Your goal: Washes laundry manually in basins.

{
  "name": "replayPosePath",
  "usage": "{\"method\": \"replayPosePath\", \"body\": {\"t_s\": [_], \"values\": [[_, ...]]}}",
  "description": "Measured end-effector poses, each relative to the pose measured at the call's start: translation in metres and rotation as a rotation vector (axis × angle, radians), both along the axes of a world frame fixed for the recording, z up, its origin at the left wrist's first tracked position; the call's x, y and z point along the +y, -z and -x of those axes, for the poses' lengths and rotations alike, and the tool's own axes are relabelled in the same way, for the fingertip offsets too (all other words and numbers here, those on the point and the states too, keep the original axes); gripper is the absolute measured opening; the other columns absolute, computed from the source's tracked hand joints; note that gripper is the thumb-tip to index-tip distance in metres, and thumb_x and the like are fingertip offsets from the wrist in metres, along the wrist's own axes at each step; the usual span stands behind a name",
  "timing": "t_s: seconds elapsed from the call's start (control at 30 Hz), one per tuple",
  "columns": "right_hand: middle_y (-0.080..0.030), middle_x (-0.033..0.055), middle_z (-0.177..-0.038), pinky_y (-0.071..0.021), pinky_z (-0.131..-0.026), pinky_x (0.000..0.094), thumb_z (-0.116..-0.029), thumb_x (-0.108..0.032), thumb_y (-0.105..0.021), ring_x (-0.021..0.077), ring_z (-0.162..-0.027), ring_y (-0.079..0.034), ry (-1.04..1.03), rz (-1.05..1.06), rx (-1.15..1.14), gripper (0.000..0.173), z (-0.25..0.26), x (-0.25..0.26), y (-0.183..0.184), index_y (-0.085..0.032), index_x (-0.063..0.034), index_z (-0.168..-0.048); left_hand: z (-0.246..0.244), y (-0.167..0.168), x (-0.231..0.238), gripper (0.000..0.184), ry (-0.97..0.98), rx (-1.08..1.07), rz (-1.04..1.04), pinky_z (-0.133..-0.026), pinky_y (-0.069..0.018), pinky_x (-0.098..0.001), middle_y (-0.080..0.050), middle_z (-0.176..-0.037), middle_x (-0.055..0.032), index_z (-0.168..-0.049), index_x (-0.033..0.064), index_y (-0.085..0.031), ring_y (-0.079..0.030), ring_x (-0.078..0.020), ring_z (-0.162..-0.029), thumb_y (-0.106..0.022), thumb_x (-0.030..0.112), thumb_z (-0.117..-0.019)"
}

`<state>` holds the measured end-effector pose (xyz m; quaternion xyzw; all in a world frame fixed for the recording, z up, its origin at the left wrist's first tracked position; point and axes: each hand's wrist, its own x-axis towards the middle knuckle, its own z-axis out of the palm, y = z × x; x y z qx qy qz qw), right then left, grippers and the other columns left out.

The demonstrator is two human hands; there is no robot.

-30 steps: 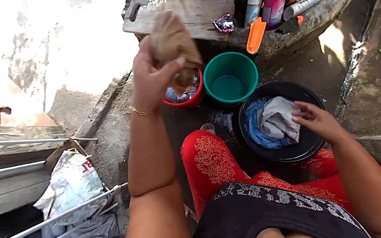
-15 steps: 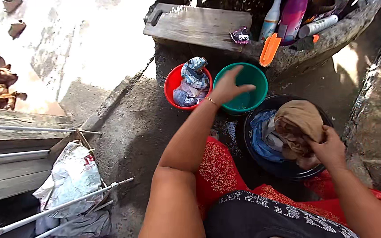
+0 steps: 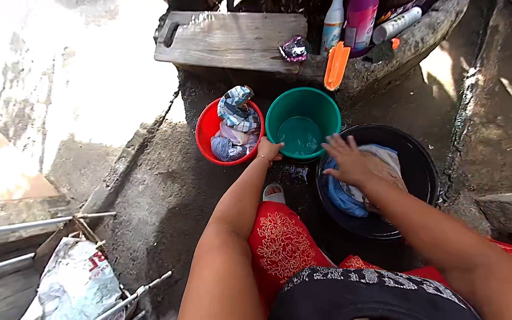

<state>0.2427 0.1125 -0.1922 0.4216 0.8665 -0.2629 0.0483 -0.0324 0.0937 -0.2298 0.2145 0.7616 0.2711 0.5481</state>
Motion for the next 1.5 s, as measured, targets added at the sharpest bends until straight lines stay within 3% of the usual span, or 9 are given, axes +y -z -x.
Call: {"method": "replayPosePath", "body": {"t_s": [0.07, 0.1, 0.2, 0.3, 0.53, 0.6, 0.83, 1.13, 1.5], "values": [[-0.035, 0.0198, -0.164, 0.0014, -0.124, 0.0676, -0.089, -0.039, -0.08, 0.0367, -0.158, -0.016, -0.054, 0.053, -0.066, 0.079, 0.037, 0.01, 0.015, -0.047, -0.0069, -0.154, -0.007, 0.001, -0.001, 0.063, -0.075, -0.058, -0.051, -0.073, -0.0637, -0.0439, -0.065, -0.116, -0.0274, -0.149, -0.0007, -0.031, -0.074, -0.0301, -0.08, -0.066, 0.006, -0.0979], [-0.044, 0.0211, -0.158, 0.0, -0.125, 0.0675, -0.0929, -0.034, -0.076, 0.0377, -0.156, -0.024, -0.061, 0.075, -0.071, 0.066, 0.046, 0.013, 0.023, -0.054, -0.0045, -0.147, -0.009, -0.005, -0.001, 0.059, -0.105, -0.085, -0.074, -0.071, -0.0625, -0.042, -0.065, -0.111, -0.0254, -0.147, -0.0009, -0.032, -0.072, -0.0275, -0.075, -0.064, 0.004, -0.0979], [-0.07, 0.0226, -0.122, -0.0261, -0.121, 0.0613, -0.1063, -0.023, -0.055, 0.0398, -0.125, -0.061, -0.057, 0.075, 0.039, 0.031, 0.049, 0.008, 0.03, -0.069, 0.001, -0.122, -0.012, -0.034, 0.0, 0.048, -0.17, -0.124, -0.135, -0.063, -0.0614, -0.0408, -0.063, -0.093, -0.019, -0.136, -0.0012, -0.039, -0.068, -0.0246, -0.065, -0.062, -0.001, -0.0938], [-0.074, 0.0216, -0.102, -0.0479, -0.097, 0.0592, -0.1043, -0.021, -0.058, 0.039, -0.103, -0.071, -0.056, -0.062, 0.291, 0.028, 0.046, -0.004, 0.014, -0.072, 0.0027, -0.106, -0.001, -0.057, -0.004, 0.034, -0.195, -0.168, -0.184, -0.06, -0.0616, -0.0398, -0.061, -0.08, -0.0141, -0.123, -0.002, -0.043, -0.066, -0.0226, -0.06, -0.061, -0.002, -0.0944], [-0.071, 0.0146, -0.078, -0.0543, -0.068, 0.052, -0.1001, -0.028, -0.062, 0.0314, -0.076, -0.072, 0.013, -0.213, 0.555, 0.031, 0.05, -0.02, -0.055, -0.071, -0.0003, -0.089, 0.015, -0.117, -0.018, 0.009, -0.152, -0.235, -0.331, -0.059, -0.0606, -0.0357, -0.052, -0.06, 0.0015, -0.102, 0.0054, -0.054, -0.059, -0.0135, -0.05, -0.054, 0.014, -0.105], [-0.069, 0.0131, -0.074, -0.0528, -0.062, 0.0503, -0.0997, -0.03, -0.062, 0.0292, -0.071, -0.07, 0.064, -0.209, 0.591, 0.033, 0.041, -0.021, -0.075, -0.072, -0.0013, -0.088, 0.013, -0.129, -0.021, 0.026, -0.097, -0.255, -0.334, -0.059, -0.0604, -0.0349, -0.051, -0.054, 0.0031, -0.089, 0.0089, -0.053, -0.058, -0.0126, -0.048, -0.044, 0.021, -0.1105], [-0.063, 0.0046, -0.064, -0.0468, -0.052, 0.0426, -0.0918, -0.034, -0.071, 0.0182, -0.057, -0.06, 0.209, -0.297, 0.645, 0.03, -0.026, -0.003, -0.12, -0.071, -0.0063, -0.081, -0.006, -0.17, -0.03, 0.025, 0.051, -0.092, -0.398, -0.067, -0.0612, -0.0295, -0.061, -0.069, 0.0, -0.105, 0.0026, -0.061, -0.066, -0.0119, -0.062, -0.045, 0.02, -0.111], [-0.063, 0.0076, -0.069, -0.0477, -0.063, 0.0444, -0.0945, -0.035, -0.072, 0.0156, -0.062, -0.057, 0.704, -0.242, 0.637, 0.036, -0.161, 0.079, -0.132, -0.069, -0.0019, -0.082, -0.054, -0.203, -0.062, 0.023, 0.009, -0.178, -0.596, -0.073, -0.0627, -0.0325, -0.065, -0.07, 0.0009, -0.101, 0.0038, -0.062, -0.068, -0.0121, -0.065, -0.041, 0.008, -0.1086], [-0.066, -0.003, -0.076, -0.0549, -0.067, 0.0305, -0.0971, -0.035, -0.07, 0.0046, -0.066, -0.062, 1.206, -0.044, 0.954, 0.028, -0.254, 0.129, -0.092, -0.069, -0.0079, -0.091, -0.076, -0.159, -0.039, 0.018, -0.043, -0.089, -0.452, -0.068, -0.0615, -0.0292, -0.063, -0.069, 0.0007, -0.102, 0.0016, -0.06, -0.066, -0.0106, -0.062, -0.046, 0.01, -0.1089]]}}
